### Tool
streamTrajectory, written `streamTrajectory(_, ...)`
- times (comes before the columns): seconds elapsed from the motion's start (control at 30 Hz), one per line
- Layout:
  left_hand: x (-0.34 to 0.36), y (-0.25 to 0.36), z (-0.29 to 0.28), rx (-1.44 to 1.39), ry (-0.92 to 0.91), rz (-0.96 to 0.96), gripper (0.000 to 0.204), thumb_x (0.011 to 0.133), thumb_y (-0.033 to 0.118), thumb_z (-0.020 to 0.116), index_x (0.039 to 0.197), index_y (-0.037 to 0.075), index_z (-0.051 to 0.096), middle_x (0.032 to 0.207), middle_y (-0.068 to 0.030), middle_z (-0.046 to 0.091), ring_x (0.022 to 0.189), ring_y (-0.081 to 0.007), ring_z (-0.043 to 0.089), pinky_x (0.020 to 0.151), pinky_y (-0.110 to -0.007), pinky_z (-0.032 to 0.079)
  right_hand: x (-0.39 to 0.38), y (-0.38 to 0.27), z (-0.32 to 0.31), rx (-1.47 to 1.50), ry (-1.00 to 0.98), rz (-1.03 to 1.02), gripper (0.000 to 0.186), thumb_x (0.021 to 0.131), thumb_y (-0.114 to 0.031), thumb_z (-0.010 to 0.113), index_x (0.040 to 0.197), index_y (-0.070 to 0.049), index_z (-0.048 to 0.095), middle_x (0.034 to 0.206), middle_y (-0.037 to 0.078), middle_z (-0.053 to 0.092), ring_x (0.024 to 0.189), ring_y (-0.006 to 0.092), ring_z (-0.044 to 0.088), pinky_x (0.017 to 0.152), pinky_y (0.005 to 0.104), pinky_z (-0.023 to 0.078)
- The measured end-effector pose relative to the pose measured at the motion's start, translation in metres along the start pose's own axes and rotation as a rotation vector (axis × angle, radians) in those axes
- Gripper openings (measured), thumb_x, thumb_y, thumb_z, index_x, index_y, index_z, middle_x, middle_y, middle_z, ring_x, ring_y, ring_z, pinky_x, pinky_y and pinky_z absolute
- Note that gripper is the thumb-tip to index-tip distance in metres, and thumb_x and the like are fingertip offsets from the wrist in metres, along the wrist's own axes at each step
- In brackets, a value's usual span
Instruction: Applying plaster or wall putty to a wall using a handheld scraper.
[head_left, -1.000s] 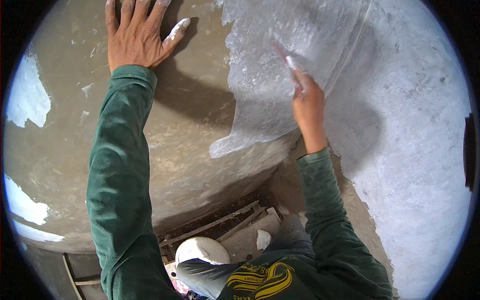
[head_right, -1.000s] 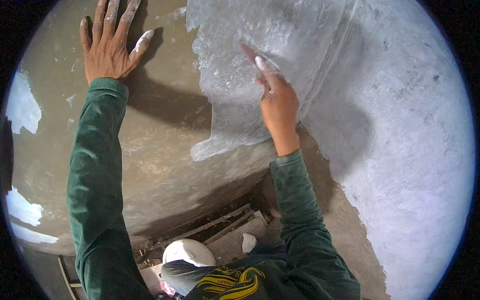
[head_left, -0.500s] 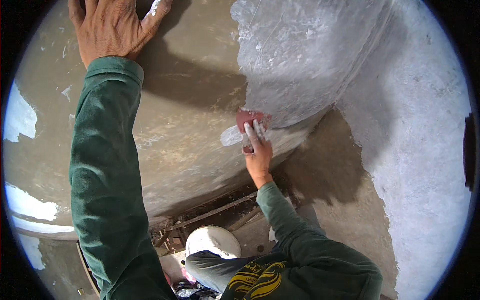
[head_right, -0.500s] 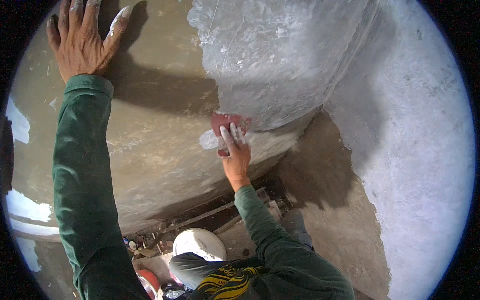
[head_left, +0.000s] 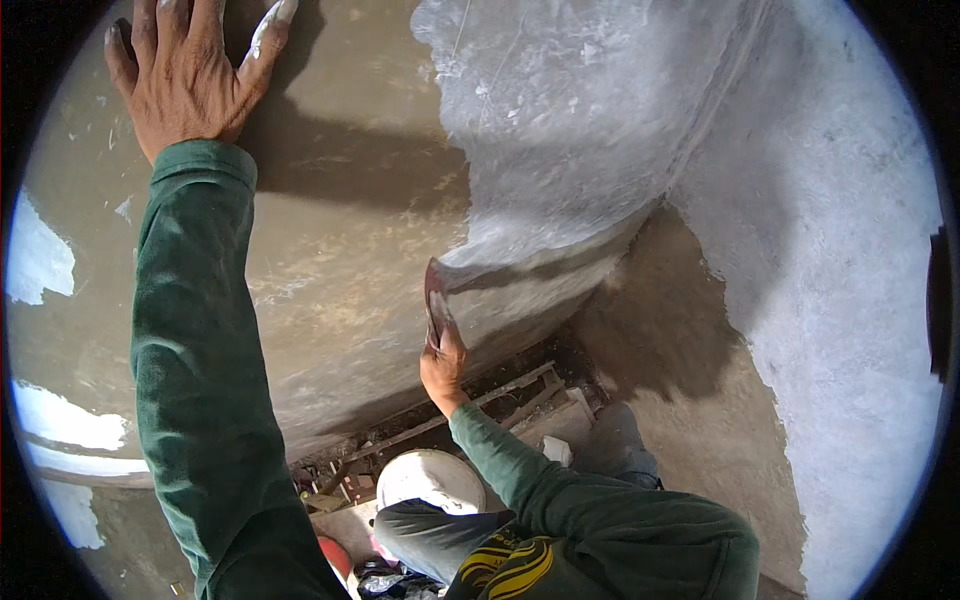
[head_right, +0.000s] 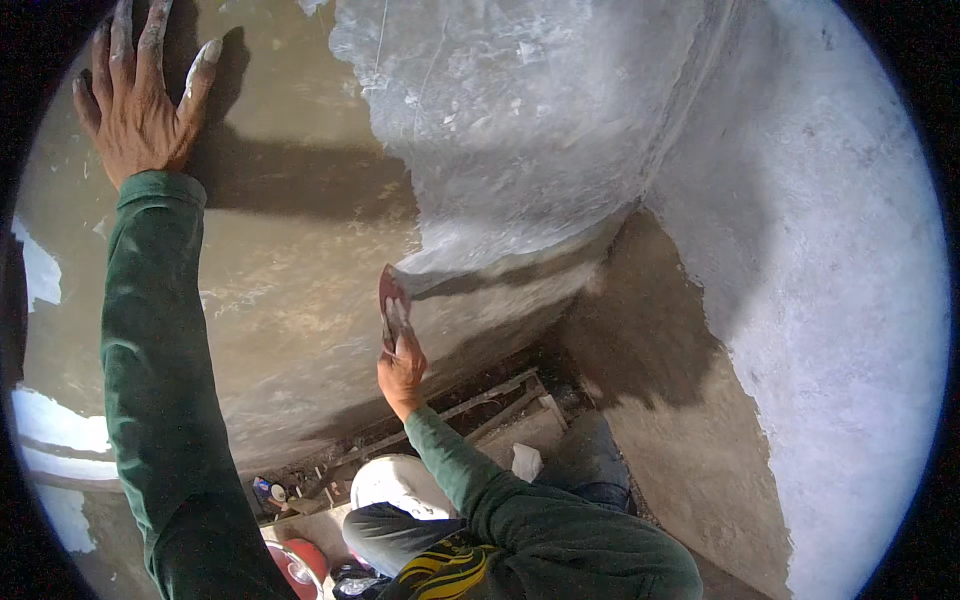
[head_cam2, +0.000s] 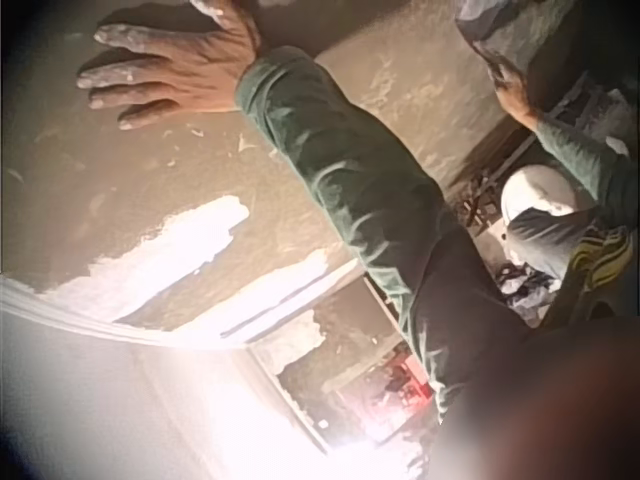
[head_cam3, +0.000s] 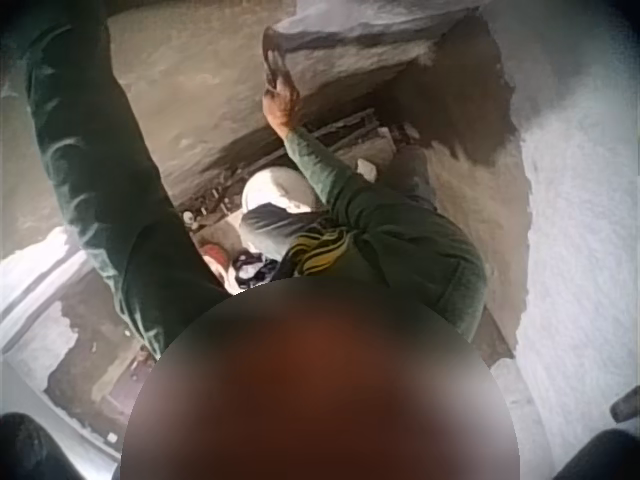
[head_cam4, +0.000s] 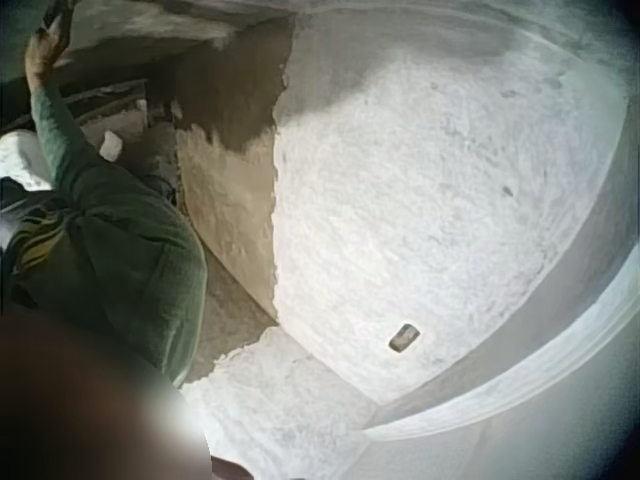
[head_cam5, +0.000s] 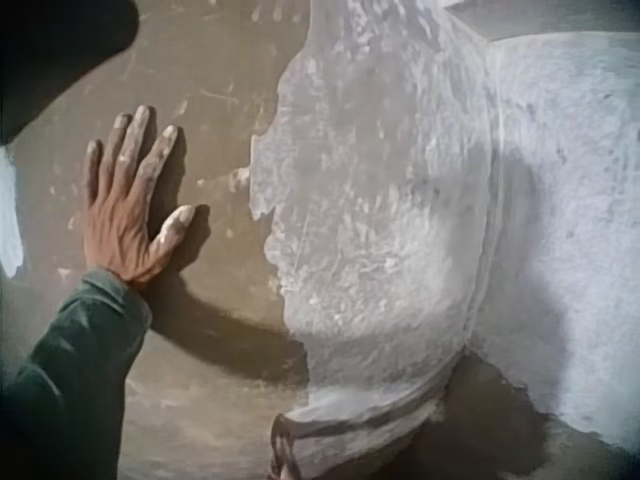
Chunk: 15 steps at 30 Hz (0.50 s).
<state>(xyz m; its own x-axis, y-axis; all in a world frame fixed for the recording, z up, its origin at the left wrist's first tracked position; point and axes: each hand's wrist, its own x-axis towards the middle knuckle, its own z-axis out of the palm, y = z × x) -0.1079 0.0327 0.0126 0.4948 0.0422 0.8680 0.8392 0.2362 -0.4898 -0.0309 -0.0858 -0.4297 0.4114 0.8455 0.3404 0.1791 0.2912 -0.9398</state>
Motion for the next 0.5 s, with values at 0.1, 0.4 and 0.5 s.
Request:
streamTrajectory(0.1,-0.003,-0.005,0.014,0.08,0.055,0.033,0.076,0.095,0.066,0.039,0.155,0.02,0.039,0.165,-0.012,0.028,0.153,-0.0333,0.021,0.124,-0.052,0.009,-0.01,0.013,-0.024,0.148,-0.134,0.069,0.044,0.093,0.001,0.057,0.137,-0.004,0.059,0.135,0.021,0.061,0.122,0.0353,0.061,0.1,0.0424,0.05)
streamTrajectory(0.4,-0.002,0.002,0.011,-0.02,0.066,-0.006,0.076,0.095,0.066,0.039,0.155,0.019,0.039,0.164,-0.0118,0.028,0.153,-0.0329,0.021,0.124,-0.052,0.008,0.131,0.072,-0.146,0.346,0.214,0.123,0.017,0.102,-0.017,0.056,0.107,-0.005,0.068,0.119,0.007,0.067,0.109,0.0218,0.063,0.099,0.0392,0.049)
streamTrajectory(0.5,0.002,-0.013,0.016,0.144,0.112,0.058,0.076,0.095,0.066,0.04,0.155,0.019,0.039,0.164,-0.0117,0.029,0.153,-0.0329,0.022,0.124,-0.052,0.009,0.138,0.089,-0.135,0.17,0.169,0.077,0.028,0.103,-0.017,0.056,0.126,-0.002,0.064,0.124,0.009,0.066,0.113,0.0226,0.06,0.101,0.039,0.047)
